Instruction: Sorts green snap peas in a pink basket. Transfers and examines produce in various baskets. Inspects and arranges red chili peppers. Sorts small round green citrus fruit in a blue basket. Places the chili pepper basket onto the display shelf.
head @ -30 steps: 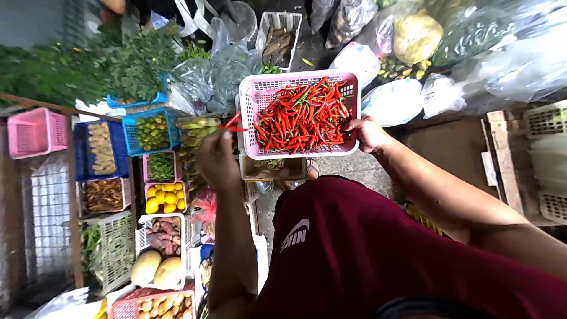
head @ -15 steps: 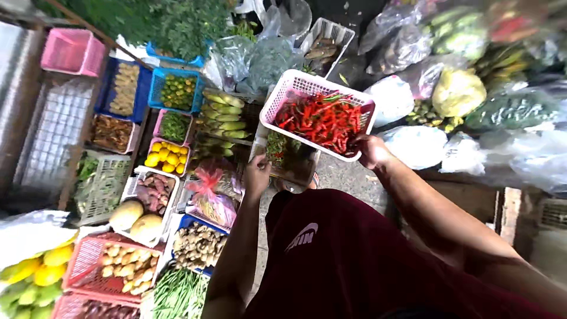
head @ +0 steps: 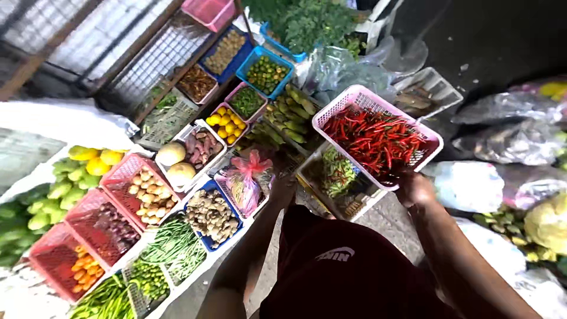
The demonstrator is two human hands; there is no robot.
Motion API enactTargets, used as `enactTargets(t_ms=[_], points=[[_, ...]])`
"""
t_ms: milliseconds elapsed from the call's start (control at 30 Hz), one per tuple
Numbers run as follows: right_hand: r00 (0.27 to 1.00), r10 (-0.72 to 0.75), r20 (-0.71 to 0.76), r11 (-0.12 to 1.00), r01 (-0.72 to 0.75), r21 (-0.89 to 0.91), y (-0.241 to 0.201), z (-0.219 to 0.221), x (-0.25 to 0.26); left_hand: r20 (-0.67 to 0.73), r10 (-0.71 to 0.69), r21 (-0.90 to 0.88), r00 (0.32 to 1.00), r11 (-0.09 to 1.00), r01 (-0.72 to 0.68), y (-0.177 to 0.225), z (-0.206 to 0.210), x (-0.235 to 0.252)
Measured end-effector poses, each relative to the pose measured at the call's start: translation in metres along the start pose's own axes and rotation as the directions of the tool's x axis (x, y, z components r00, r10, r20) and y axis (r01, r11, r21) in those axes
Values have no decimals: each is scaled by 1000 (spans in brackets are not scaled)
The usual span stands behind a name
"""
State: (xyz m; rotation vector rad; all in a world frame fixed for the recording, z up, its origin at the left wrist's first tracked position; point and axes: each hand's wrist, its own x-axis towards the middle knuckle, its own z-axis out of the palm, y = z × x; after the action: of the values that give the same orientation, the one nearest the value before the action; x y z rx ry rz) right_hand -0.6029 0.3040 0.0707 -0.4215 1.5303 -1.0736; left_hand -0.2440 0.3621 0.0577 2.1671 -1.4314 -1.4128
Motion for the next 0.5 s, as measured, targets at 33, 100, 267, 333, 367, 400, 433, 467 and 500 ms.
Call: enactTargets(t_ms=[33, 100, 267, 333, 367, 400, 433, 467, 500], points=[[1000, 5, 9, 1000, -5, -2, 1, 12, 3, -4, -7, -39, 1000, 999, 7, -5, -8, 6], [998, 6, 58, 1000, -7, 20, 4, 31, 10, -6, 1, -83, 1000, 997, -1, -12, -34, 25], [989, 55, 136, 997, -62, 53, 21, 75, 20, 54, -161, -588, 985, 793, 162, -59, -95, 128], [994, 63, 93, 994, -70, 80, 33, 97, 26, 49, -275, -847, 960, 498, 185, -80, -112, 190], [995, 79, 63, 992, -85, 95, 39, 107, 29, 31, -356, -897, 934, 402, 183, -88, -121, 223], [994, 105, 22, 988, -107, 107, 42, 117, 30, 17, -430, -918, 902, 350, 185, -96, -129, 254], [990, 140, -23, 985, -137, 109, 42, 128, 27, 22, -484, -933, 875, 304, 191, -106, -135, 285], [983, 175, -51, 981, -170, 96, 39, 140, 24, 14, -520, -954, 854, 249, 167, -113, -142, 315], [974, 216, -66, 974, -210, 83, 35, 149, 22, -3, -542, -972, 840, 199, 125, -117, -148, 344]])
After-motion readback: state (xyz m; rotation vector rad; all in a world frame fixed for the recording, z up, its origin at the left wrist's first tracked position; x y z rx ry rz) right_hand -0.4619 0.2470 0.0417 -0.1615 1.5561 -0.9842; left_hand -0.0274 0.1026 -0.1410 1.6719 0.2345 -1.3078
